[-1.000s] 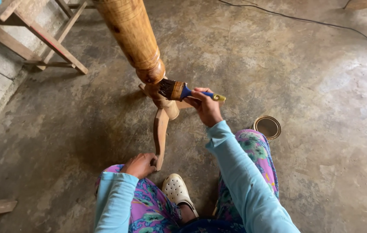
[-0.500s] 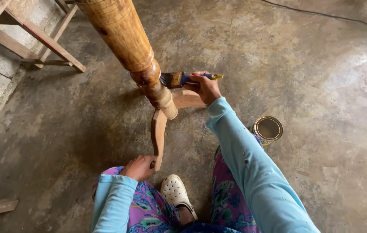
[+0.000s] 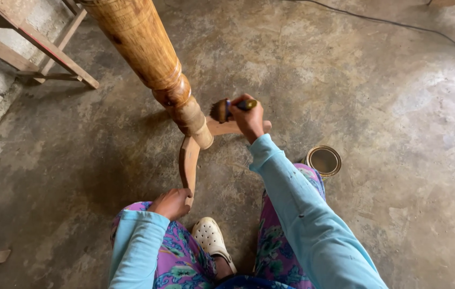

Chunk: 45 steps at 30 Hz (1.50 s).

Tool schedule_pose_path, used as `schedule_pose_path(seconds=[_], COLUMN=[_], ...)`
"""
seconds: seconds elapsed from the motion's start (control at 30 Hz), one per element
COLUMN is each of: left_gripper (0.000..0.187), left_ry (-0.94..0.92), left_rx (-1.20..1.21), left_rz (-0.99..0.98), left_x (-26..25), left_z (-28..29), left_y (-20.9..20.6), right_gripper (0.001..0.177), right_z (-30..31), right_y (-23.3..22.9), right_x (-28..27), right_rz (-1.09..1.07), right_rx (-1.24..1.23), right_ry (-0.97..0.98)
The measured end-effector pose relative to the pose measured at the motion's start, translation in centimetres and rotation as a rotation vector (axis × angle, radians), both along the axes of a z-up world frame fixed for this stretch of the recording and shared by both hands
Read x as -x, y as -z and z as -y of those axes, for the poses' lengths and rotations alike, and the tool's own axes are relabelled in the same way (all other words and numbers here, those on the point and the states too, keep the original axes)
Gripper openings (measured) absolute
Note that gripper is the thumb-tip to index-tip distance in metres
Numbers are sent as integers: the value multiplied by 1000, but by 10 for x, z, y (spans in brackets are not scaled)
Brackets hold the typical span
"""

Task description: The person varnishes the wooden base and leg of a table stand using a paintbrush.

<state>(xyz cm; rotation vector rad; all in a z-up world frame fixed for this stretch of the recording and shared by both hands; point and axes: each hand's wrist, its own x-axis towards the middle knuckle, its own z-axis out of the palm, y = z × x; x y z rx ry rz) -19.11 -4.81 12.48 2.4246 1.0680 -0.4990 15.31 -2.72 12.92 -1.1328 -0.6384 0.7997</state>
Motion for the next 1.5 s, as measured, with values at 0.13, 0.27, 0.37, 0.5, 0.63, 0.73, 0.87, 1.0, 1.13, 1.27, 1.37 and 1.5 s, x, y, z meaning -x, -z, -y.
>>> schedule_pose_path(seconds=[0.13,0.27,0.37,0.5,0.63,0.73,0.87,1.0,1.13,1.27,1.37,1.5], left_gripper=[43,40,42,42,41,40,41,39,41,40,41,41], left_ry=[-25,-1,-2,-29,-36,48,-30,-82,-43,-39,-23,-55], left_rx=[3,-1,8,6,18,-9,-2,10,8,-26,-25,-24], left_rz=[6,58,42,23,85,205,41,73,98,135,125,128], left_x=[0,3,4,1,9,16,14,15,19,19,21,22], left_z=[5,5,6,6,1,-1,7,9,7,5,2,6], left_y=[-8,-4,-9,-11,2,18,-10,-11,-6,8,16,4], right_gripper=[17,18,18,19,20,20,22,23,22,18,17,16], right_z=[9,16,20,33,46,47,31,42,44,42,44,53], right_y=[-16,-18,0,39,-2,-16,27,25,14,-8,-23,-26], right_x=[9,43,54,56,72,85,94,91,102,120,119,106], right_rz=[-185,-551,-561,-311,-421,-525,-495,-354,-350,-316,-425,-486], right_rx=[-82,-211,-154,-61,-134,-282,-221,-195,-75,-298,-389,-434], right_ry=[74,-7,28,109,110,103,137,189,249,185,82,10])
